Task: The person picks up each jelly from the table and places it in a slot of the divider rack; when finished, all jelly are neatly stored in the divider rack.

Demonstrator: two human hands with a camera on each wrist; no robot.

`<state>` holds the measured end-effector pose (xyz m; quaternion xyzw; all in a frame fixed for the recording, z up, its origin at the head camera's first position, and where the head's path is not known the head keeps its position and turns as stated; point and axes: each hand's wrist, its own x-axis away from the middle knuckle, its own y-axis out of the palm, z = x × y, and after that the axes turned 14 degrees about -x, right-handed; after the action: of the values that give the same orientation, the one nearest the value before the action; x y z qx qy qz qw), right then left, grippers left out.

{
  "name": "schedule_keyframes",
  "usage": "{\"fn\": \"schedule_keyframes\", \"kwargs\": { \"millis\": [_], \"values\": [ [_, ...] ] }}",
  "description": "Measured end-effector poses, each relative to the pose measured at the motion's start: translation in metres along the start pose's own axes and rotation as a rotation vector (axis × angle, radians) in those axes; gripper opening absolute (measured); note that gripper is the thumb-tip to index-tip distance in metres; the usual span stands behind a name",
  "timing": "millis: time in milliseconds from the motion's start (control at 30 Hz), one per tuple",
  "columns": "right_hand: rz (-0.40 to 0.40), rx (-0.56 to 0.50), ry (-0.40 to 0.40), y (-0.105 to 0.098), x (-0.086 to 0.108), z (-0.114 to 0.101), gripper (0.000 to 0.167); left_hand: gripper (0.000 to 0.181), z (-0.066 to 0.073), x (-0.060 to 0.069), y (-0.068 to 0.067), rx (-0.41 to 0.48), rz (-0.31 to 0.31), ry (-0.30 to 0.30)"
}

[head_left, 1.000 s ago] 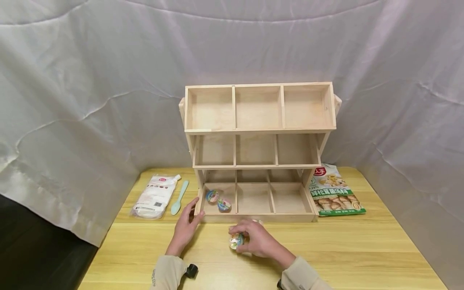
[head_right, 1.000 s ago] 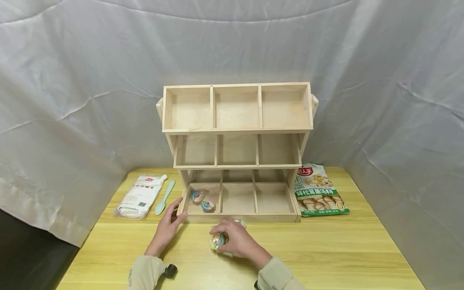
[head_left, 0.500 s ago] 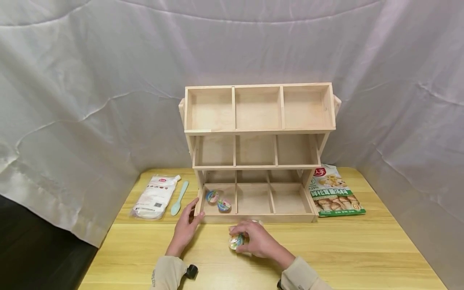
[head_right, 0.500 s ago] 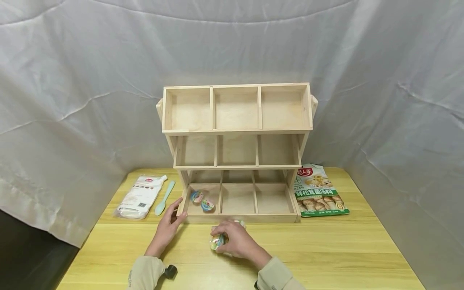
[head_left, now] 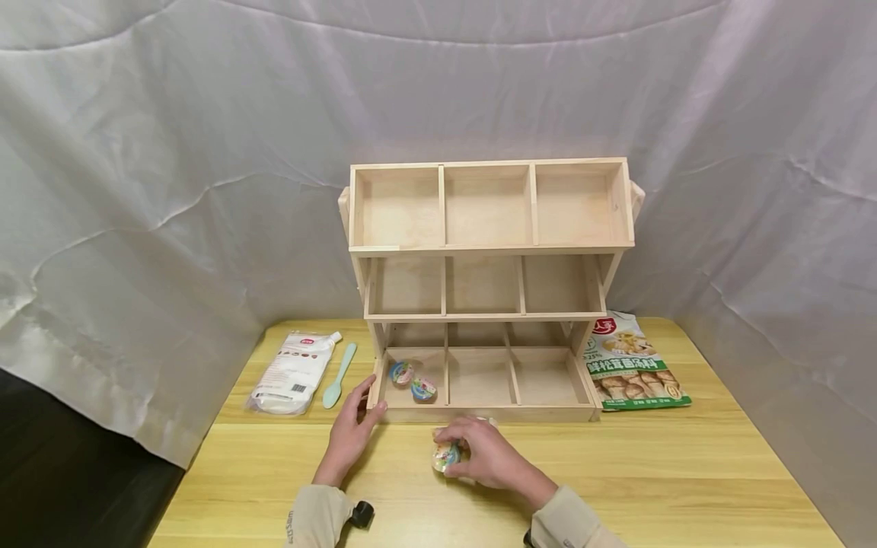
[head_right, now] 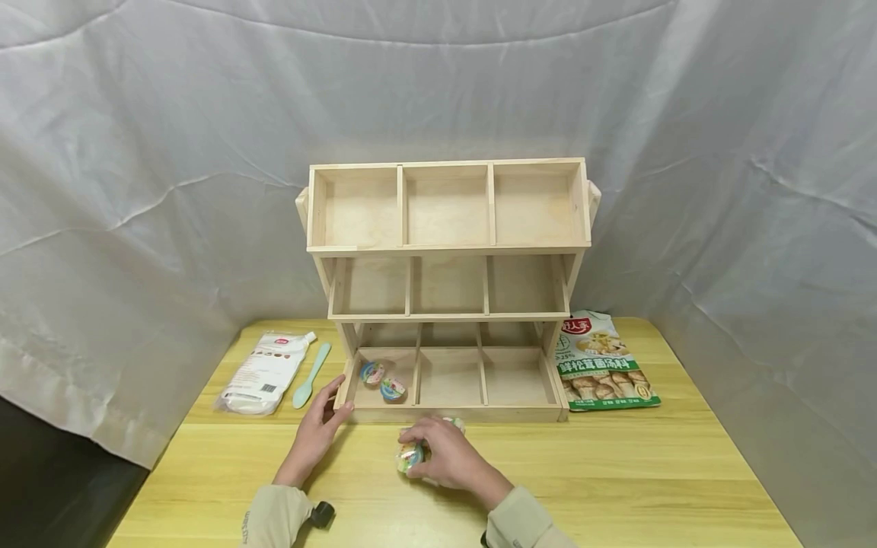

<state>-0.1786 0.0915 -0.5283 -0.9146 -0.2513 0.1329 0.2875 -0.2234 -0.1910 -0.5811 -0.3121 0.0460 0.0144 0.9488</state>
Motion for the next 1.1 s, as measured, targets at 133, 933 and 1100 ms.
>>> {"fn": "schedule_keyframes", "kwargs": {
  "millis": [133, 933, 1100],
  "values": [
    [0.007, -0.015, 0.003, -0.001, 0.0, 0.0, 0.045, 0.063, 0.0, 0.0, 0.0, 0.002, 0.001, 0.0],
    [0.044, -0.064, -0.048, -0.011, 0.002, -0.01, 0.045, 0.062, 0.0, -0.001, 0.0, 0.01, 0.001, 0.008],
    [0.052, -0.078, -0.044, -0.015, 0.001, -0.011, 0.044, 0.062, 0.0, -0.001, 0.0, 0.001, -0.001, 0.005]
  ]
}}
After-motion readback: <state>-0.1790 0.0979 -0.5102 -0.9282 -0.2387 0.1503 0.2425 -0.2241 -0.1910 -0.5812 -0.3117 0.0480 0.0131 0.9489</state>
